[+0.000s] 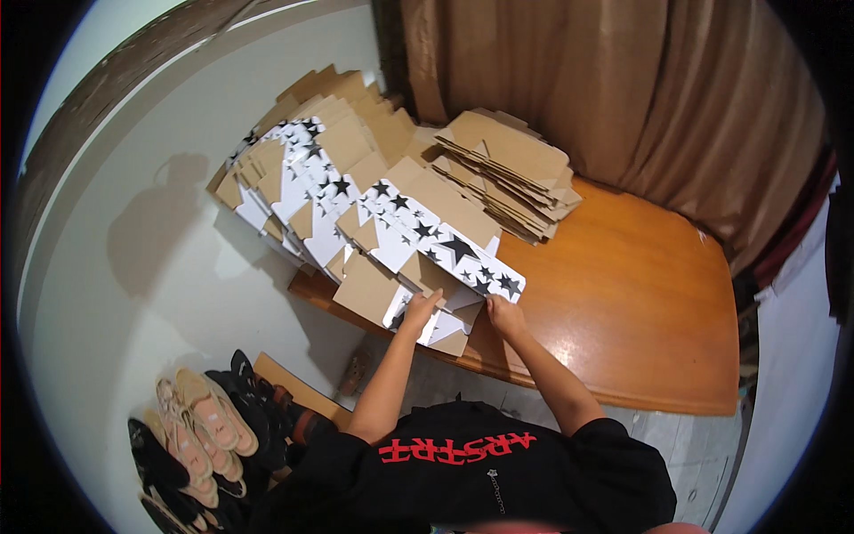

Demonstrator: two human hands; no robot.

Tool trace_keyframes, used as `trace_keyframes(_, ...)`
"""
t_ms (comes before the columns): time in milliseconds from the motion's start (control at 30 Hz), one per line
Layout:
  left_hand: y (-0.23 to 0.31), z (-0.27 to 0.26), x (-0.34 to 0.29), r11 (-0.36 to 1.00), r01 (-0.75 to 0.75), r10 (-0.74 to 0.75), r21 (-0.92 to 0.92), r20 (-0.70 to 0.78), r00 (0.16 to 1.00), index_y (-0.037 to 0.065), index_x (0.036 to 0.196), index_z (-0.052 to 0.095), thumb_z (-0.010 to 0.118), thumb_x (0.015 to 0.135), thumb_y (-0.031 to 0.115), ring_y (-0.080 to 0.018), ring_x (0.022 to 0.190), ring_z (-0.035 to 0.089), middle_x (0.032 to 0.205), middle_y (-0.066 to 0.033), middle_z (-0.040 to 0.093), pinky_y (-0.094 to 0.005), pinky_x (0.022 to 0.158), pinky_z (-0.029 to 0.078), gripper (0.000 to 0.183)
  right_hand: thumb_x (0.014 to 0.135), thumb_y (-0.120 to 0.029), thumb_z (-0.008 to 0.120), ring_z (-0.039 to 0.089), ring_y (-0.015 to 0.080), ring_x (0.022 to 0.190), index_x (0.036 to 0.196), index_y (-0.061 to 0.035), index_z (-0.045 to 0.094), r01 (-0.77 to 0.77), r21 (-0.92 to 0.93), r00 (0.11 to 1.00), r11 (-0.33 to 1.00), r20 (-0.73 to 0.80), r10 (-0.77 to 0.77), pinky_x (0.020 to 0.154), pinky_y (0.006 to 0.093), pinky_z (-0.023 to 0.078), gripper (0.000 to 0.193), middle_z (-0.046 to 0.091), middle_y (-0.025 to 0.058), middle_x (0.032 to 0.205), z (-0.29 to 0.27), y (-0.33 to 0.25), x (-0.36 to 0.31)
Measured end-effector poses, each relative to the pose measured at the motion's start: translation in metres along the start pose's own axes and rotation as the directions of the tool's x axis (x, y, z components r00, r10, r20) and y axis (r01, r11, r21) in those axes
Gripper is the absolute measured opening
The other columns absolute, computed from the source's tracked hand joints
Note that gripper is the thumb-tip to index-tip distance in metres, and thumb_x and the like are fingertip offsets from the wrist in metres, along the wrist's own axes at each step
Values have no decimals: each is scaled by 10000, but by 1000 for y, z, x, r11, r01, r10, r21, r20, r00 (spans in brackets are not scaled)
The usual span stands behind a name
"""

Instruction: Folding flat cardboard sheets into boxes and stacking them on a storage shelf.

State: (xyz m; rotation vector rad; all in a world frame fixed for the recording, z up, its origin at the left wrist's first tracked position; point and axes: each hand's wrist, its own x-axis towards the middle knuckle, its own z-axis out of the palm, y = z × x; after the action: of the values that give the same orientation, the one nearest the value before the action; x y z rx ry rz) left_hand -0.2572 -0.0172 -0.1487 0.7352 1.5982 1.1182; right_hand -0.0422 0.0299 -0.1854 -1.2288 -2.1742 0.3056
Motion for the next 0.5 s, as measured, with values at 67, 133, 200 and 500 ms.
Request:
trace_keyframes(67, 17, 3, -2, 1000, 25, -25, 6, 49, 998, -113, 1245, 365, 653, 779, 355, -280, 1121, 471, 1195, -225, 487, -348, 925, 376, 720, 886, -198, 480, 592, 378, 670, 892, -53, 572, -28, 49, 999, 998, -26, 29, 576, 445, 481, 172, 603, 201, 752, -25, -16, 6)
trace_keyframes(133, 22, 8, 7, 992, -90, 69, -93, -211, 975, -107, 1273, 291, 646, 787, 355, -294, 1171, 414, 1275, -235, 402, -352, 964, 335, 759, 881, -181, 491, 589, 382, 664, 860, -43, 569, -38, 61, 996, 997, -84, 43, 569, 442, 475, 160, 592, 211, 718, -38, -29, 4)
trace_keyframes(200, 27, 7, 12, 976, -186, 157, -111, -228, 961, -102, 1281, 262, 645, 787, 353, -295, 1194, 380, 1306, -239, 355, -357, 982, 311, 773, 877, -151, 495, 566, 384, 613, 783, -20, 550, 4, 187, 969, 982, -245, 43, 534, 428, 445, 170, 556, 218, 648, -46, -35, 0)
trace_keyframes(500, 99, 70, -18, 737, -665, 675, -116, 117, 728, -12, 1085, 529, 584, 851, 125, -138, 830, 561, 978, -64, 606, -276, 700, 464, 277, 895, -134, 442, 522, 222, 514, 756, 7, 549, -149, 450, 799, 880, -469, 375, 483, 354, 380, 225, 481, 126, 546, -87, -51, -43)
